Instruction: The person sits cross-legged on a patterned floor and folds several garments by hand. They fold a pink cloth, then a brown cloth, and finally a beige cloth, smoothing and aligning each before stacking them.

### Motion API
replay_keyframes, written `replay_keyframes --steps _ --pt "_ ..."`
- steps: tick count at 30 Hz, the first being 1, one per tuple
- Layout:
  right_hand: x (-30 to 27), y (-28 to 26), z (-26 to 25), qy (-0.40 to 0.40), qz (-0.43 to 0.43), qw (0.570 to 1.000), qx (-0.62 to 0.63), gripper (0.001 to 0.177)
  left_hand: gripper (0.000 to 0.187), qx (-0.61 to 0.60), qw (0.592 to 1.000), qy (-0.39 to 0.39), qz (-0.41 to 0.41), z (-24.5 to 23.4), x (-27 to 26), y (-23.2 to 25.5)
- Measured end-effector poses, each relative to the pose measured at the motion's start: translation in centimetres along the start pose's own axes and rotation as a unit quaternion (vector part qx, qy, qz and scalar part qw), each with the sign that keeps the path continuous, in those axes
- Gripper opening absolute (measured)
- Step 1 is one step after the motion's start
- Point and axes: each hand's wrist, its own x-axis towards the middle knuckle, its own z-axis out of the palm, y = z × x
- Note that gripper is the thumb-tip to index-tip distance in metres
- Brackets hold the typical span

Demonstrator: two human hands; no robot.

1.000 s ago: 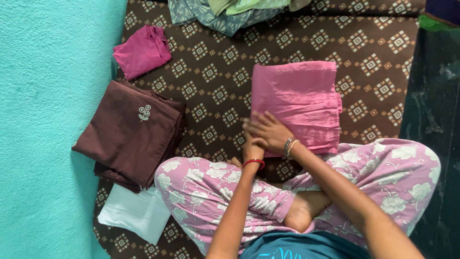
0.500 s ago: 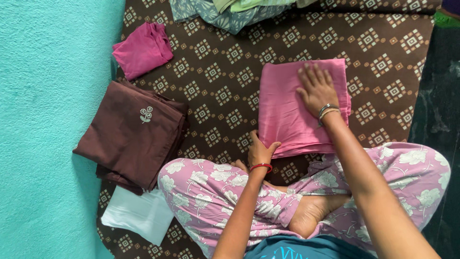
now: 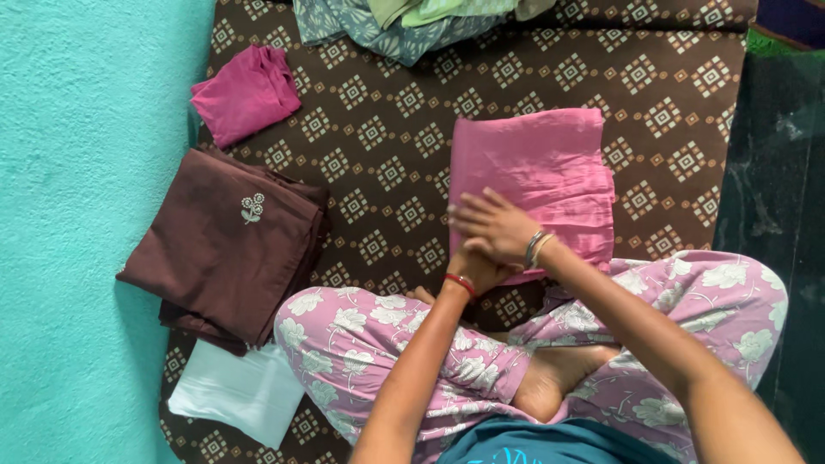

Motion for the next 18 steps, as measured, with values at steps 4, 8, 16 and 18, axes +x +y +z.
replay_keyframes --steps 4,8,16,18 --pt "0.8 -1.7 0.7 0.061 -0.045 0.997 -0.031 0.061 0.083 -0.084 0.992 0.085 0.041 1.9 -0.5 -0.5" --pt "2.3 0.8 -0.1 0.054 0.007 0.998 -0.015 0.064 0.083 -0.075 0.990 0.104 0.059 1.3 -0.7 -0.6" --pt "4.4 3.8 -2.0 0.045 0.032 0.998 0.003 0.067 0.072 -0.085 0.977 0.187 0.059 -3.1 -1.1 -0.1" --pt "4.5 4.1 -2.0 0.046 0.034 0.998 -0.002 0.067 0.069 -0.094 0.978 0.175 0.056 -3.3 -1.4 0.1"
